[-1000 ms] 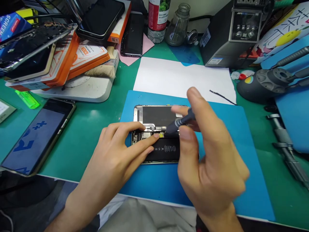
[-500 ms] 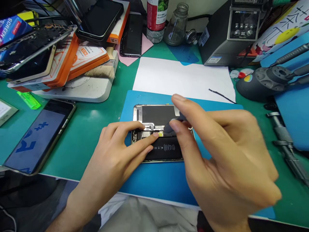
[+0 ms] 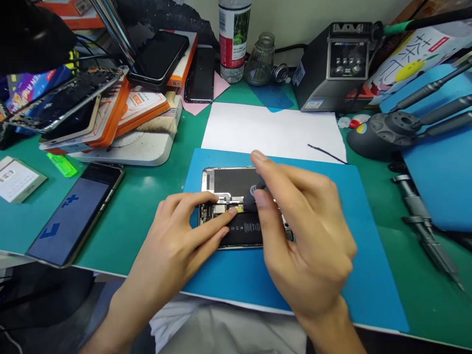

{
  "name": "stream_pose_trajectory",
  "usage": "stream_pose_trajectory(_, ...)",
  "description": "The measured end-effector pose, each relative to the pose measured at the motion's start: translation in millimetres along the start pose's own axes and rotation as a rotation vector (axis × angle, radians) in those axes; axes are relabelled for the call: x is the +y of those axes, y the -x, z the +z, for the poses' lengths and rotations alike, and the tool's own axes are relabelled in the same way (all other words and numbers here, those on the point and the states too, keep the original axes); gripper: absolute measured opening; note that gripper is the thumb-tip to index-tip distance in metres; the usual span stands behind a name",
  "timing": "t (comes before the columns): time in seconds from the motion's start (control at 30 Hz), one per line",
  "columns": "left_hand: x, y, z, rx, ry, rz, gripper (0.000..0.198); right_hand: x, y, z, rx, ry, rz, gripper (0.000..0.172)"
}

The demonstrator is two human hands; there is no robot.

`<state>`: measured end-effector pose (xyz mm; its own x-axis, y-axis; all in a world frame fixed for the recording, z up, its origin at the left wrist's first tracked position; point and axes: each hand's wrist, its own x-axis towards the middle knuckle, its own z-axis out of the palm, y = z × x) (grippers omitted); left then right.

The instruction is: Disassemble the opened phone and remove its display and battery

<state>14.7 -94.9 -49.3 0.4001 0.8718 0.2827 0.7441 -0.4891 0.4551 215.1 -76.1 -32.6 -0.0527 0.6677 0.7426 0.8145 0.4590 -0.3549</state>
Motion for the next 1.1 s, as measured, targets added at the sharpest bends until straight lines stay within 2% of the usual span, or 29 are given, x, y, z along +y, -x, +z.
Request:
stream_pose_trajectory(0.63, 1.5, -1.1, 0.3, 0.012, -0.007, 0.006, 0.032, -1.0, -5.8, -1.5, -0.082, -0.054, 0.004, 0.055)
stream_pose_trajectory(0.97, 1.7, -1.8, -0.1, 0.003, -0.008, 0.005, 0.031, 1.0, -3.4, 0.9, -0.042, -0.020, 0.033, 0.052)
stream_pose_trajectory(1.1, 2.0, -1.4, 0.5, -0.004, -0.017, 0.008, 0.032, -4.8, 3.0, -0.1, -0.097, -0.153, 0.163, 0.061)
